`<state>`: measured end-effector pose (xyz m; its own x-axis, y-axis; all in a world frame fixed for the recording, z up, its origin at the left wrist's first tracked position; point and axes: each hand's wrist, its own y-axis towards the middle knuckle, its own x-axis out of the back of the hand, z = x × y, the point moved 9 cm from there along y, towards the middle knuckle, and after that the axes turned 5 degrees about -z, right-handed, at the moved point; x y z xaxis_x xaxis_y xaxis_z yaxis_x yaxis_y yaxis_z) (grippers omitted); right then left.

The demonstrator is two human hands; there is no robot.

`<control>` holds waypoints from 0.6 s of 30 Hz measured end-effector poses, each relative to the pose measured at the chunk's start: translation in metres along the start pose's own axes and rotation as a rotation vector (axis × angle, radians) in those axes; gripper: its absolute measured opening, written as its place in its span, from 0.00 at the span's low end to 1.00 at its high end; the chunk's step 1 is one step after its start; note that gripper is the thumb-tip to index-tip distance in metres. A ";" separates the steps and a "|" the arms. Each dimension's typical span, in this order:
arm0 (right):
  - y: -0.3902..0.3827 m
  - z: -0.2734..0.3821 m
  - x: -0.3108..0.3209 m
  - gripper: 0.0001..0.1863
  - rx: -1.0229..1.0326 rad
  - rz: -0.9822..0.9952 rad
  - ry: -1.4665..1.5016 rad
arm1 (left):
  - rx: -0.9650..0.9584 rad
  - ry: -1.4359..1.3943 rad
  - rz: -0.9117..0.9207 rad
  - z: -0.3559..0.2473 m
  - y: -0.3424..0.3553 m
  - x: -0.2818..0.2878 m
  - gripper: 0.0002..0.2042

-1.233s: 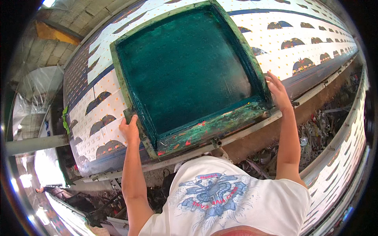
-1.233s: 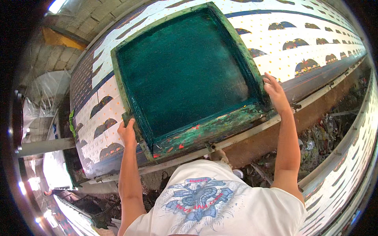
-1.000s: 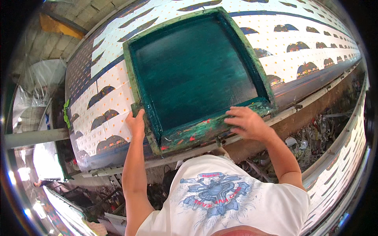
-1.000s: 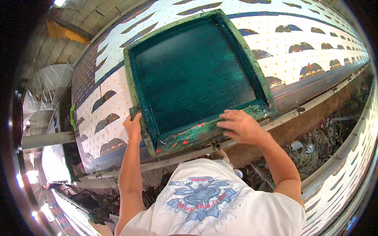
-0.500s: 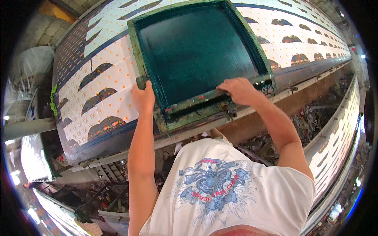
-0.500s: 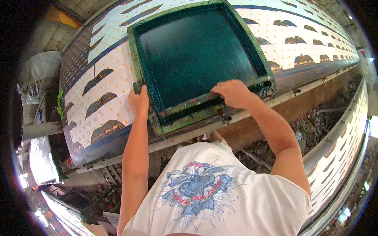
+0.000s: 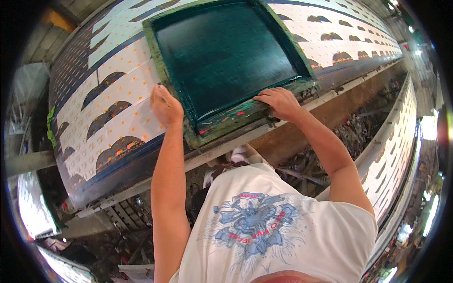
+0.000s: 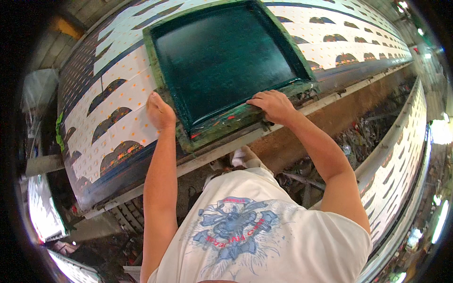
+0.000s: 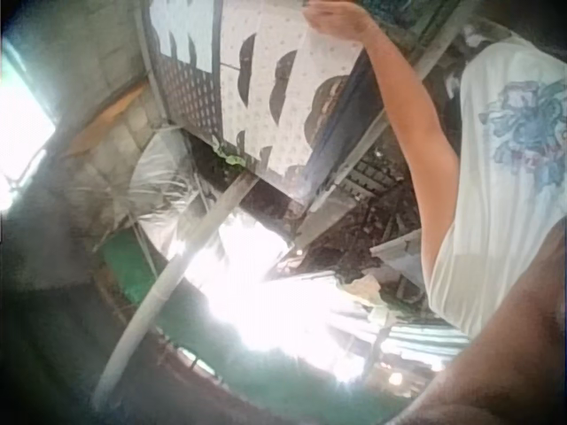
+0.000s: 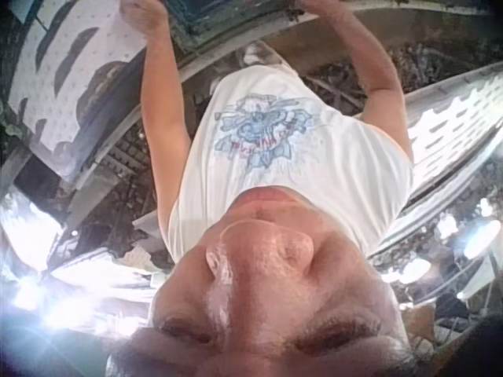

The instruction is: The person uses a squeegee to pull green ink across a screen-printing frame, repeatedly repositioning the frame along a long table to print a pattern onto a continuous sheet of material. The person lifts and repositions the frame multiple times to continue the print run.

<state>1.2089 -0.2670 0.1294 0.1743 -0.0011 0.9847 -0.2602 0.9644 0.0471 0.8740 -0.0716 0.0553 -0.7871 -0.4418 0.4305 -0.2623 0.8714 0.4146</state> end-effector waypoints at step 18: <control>0.236 -0.109 -0.014 0.29 0.084 -0.244 -0.088 | 0.082 0.138 0.040 -0.013 -0.008 0.007 0.24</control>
<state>1.2487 -0.0110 0.1083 0.1589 -0.2570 0.9532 -0.2990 0.9077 0.2946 0.8775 -0.0845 0.0655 -0.7151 -0.4270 0.5534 -0.2818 0.9007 0.3307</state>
